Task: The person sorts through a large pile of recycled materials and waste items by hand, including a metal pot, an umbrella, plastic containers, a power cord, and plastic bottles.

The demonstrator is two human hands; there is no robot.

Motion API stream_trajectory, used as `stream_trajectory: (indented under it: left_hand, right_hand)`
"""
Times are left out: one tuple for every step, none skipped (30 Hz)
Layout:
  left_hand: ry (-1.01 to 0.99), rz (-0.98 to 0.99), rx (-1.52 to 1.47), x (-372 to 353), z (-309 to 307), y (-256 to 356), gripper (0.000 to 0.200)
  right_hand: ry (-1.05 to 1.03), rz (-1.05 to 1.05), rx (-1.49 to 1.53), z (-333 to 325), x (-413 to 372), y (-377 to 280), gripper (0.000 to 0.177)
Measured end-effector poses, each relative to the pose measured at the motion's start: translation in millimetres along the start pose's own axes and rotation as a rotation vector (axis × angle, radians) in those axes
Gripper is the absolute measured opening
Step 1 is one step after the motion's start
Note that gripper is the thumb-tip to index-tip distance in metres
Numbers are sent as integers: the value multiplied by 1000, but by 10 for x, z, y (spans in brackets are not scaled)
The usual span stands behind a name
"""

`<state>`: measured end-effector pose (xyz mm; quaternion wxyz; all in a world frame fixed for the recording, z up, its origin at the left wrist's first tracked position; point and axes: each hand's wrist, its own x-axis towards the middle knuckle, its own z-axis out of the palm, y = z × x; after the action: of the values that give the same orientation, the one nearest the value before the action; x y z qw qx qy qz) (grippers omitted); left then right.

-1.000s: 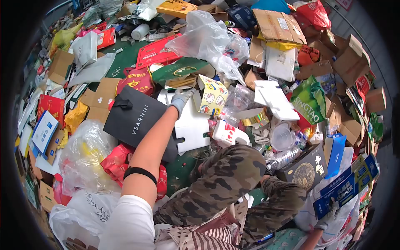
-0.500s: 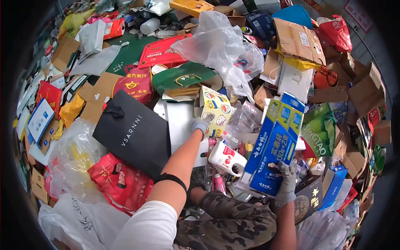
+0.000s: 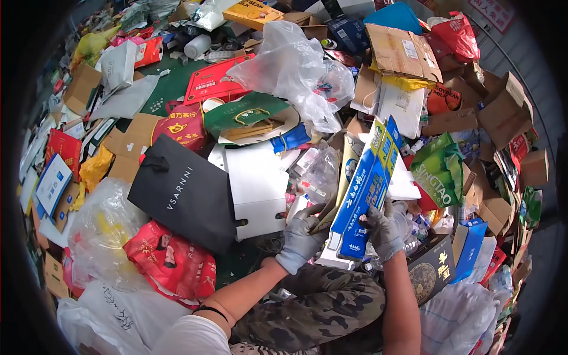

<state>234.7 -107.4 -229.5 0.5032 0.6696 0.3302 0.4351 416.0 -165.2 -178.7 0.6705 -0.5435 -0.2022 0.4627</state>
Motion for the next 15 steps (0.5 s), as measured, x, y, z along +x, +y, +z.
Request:
stream_trajectory:
  left_hand:
    - [-40,-34,-82,-11,-19,44,23]
    - [-57,-79,-108,-34,-39,139,19]
    - [-65,-42,13,-64,-70,255,14]
    - [-54,-17,-12,-93,-60,266,14]
    - [-44,12,-38,-105,-68,256,13]
    - [-76,36,26,-93,-107,250,16]
    - [-53,63,34,-77,-125,261,16]
    - [-29,87,34,-61,-117,279,16]
    - [-5,109,30,-50,-98,293,17]
    - [-100,81,72,-31,-70,101,43]
    - [-148,-69,-346,-19,-43,61,55]
    - [-174,-75,-566,-11,-61,24,58]
    - [-203,-80,-784,26,-125,-20,60]
    - [-181,-178,-878,61,-215,-41,64]
    - [-162,-308,-1148,103,-271,127,67]
  right_hand:
    - [-74,109,104,-81,0,9,54]
    - [-149,223,208,-241,17,58,50]
    - [-231,340,314,-319,20,75,47]
    - [-273,337,293,-361,24,95,38]
    - [-55,241,129,-32,-129,-37,38]
    - [-122,234,181,-51,-113,-16,37]
    - [-183,226,224,-118,-102,5,36]
    - [-163,172,218,-88,-113,15,34]
    - [-141,118,209,-51,-125,12,33]
    - [-20,97,42,-24,-165,-30,28]
    - [-27,47,2,-17,-144,-48,25]
    - [-20,44,56,-1,-170,-61,25]
    - [-14,38,111,28,-193,-94,25]
    - [-96,77,150,38,-205,-175,25]
    - [-176,118,189,35,-213,-222,26]
